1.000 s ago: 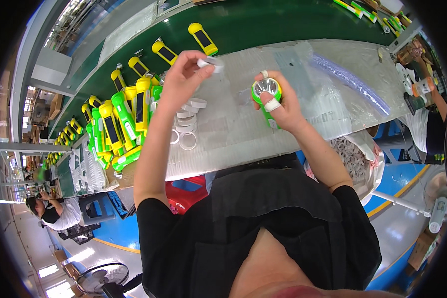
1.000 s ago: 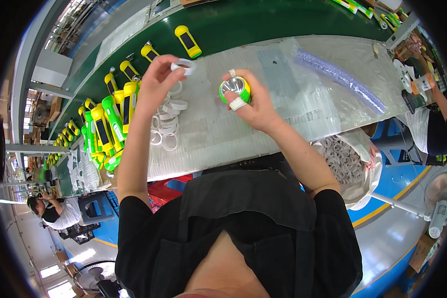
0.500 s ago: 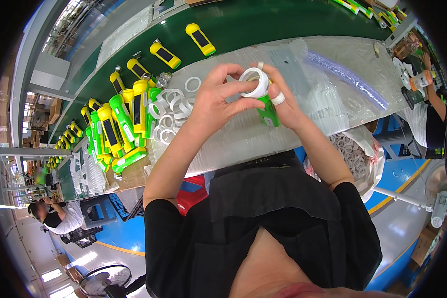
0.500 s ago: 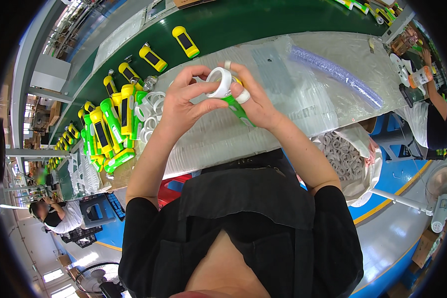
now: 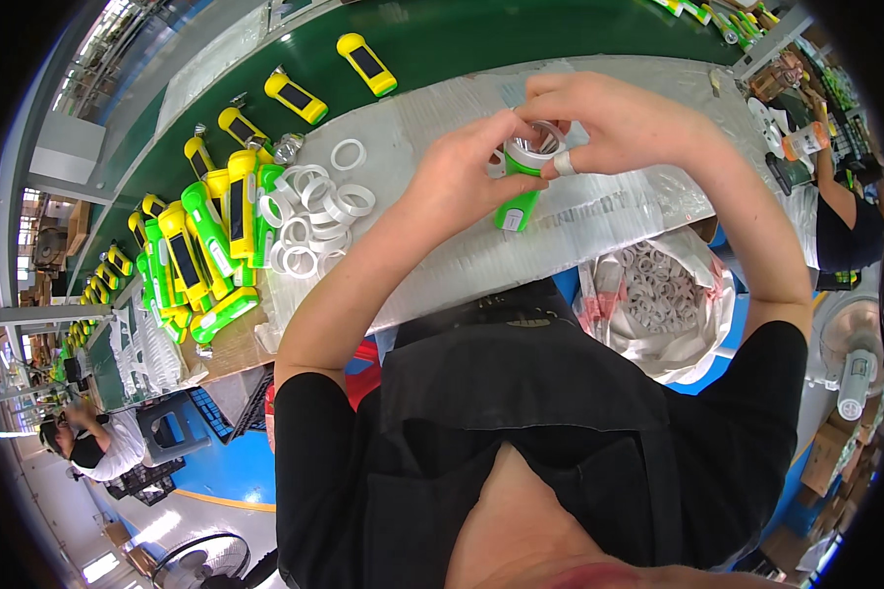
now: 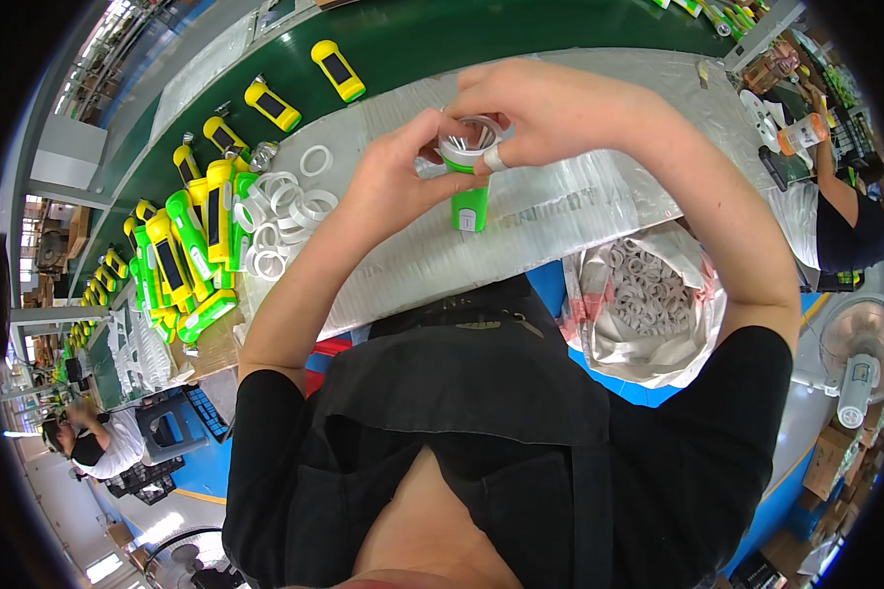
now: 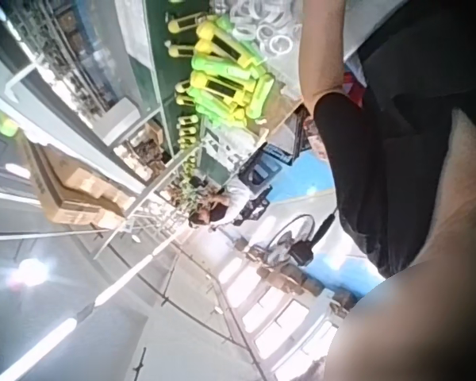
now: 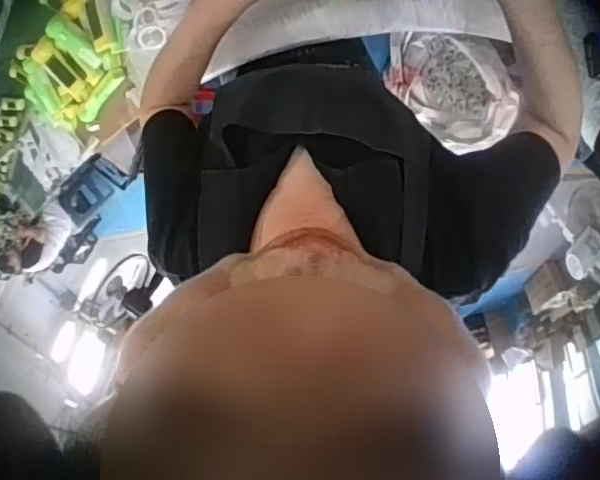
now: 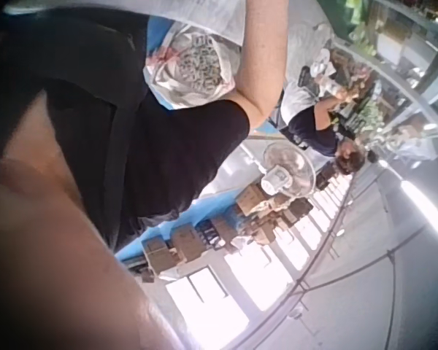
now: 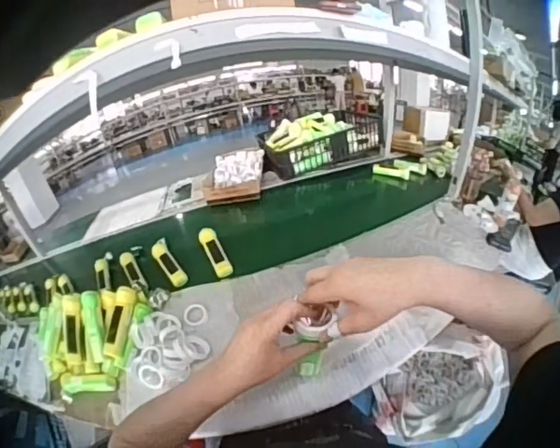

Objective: Assembling solar-powered handheld flashlights by attaching plastic heads and lenses on a factory production line.

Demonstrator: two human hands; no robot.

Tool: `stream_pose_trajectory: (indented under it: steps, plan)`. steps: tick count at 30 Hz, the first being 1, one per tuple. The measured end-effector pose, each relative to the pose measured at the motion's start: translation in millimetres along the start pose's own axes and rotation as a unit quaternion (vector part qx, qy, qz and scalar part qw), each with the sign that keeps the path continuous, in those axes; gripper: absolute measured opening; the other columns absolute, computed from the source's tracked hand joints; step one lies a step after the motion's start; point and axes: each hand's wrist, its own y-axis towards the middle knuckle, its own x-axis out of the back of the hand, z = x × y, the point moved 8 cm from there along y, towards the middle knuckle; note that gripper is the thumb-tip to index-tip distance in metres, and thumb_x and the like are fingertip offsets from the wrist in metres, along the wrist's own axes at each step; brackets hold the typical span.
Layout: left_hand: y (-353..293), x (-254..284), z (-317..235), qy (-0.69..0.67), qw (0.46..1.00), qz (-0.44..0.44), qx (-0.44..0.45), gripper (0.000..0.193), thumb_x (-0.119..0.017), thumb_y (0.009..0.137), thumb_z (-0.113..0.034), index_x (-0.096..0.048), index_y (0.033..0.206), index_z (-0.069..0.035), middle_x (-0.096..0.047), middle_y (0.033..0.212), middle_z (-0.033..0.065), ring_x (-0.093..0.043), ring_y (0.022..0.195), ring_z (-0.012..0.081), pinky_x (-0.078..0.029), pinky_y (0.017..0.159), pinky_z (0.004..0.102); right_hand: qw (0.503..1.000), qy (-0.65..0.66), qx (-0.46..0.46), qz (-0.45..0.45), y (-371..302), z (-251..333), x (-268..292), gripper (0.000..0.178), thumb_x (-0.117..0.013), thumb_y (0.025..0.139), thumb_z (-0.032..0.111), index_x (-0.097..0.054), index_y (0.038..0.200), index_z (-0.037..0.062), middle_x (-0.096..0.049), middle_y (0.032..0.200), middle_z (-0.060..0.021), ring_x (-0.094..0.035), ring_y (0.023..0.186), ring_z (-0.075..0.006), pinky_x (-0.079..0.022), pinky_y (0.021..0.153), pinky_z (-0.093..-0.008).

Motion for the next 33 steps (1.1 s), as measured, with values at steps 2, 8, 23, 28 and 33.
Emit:
stream_pose_trajectory:
  steps: [2,8,23,28,33]
  plan:
    - [2,0,-2,-0.005,1.000,0.005,-0.010,0.037,-0.082,0.074,-0.015,-0.061,0.103,-0.007,-0.069,0.099,0.0060,-0.065,0.085,0.0200,-0.053,0.075,0.0313,1.000,0.002,-0.008,0.010,5,-2,1,0.032,-0.078,0.068,0.014,-0.063,0.093,0.0006,-0.059,0.084,-0.0109,-0.059,0.076,-0.0260,-0.048,0.066,-0.0361]
    - [4,-4,-2,0.013,1.000,0.007,-0.018,0.037,-0.082,0.073,-0.014,-0.062,0.103,-0.007,-0.068,0.096,0.0059,-0.065,0.082,0.0200,-0.052,0.074,0.0311,0.997,0.001,-0.072,-0.006,3,-13,-2,0.035,-0.079,0.065,0.022,-0.062,0.084,-0.0015,-0.060,0.074,-0.0120,-0.059,0.066,-0.0251,-0.046,0.058,-0.0355]
    - [6,-8,1,0.022,0.997,-0.055,-0.059,0.040,-0.085,0.067,-0.023,-0.062,0.098,-0.013,-0.060,0.078,0.0066,-0.060,0.072,0.0248,-0.050,0.064,0.0373,0.995,0.016,-0.092,0.018,-10,-7,-5,0.078,-0.067,0.067,0.066,-0.062,0.105,-0.0025,-0.064,0.107,-0.0228,-0.064,0.096,-0.0309,-0.049,0.079,-0.0390]
    - [8,-13,-1,0.066,0.996,-0.044,-0.046,0.041,-0.085,0.066,-0.025,-0.063,0.099,-0.014,-0.059,0.077,0.0062,-0.060,0.071,0.0235,-0.050,0.064,0.0366,0.929,-0.206,-0.308,0.014,-14,-51,-9,0.064,-0.066,0.070,0.062,-0.066,0.082,-0.0018,-0.065,0.077,-0.0192,-0.065,0.074,-0.0302,-0.050,0.065,-0.0394]
    - [8,-11,2,0.044,0.997,-0.055,-0.044,0.041,-0.085,0.066,-0.025,-0.063,0.098,-0.014,-0.059,0.076,0.0060,-0.059,0.070,0.0228,-0.050,0.063,0.0366,0.975,-0.095,-0.187,-0.074,-11,-25,1,0.066,-0.065,0.070,0.065,-0.065,0.074,-0.0010,-0.063,0.068,-0.0172,-0.063,0.065,-0.0309,-0.048,0.059,-0.0404]
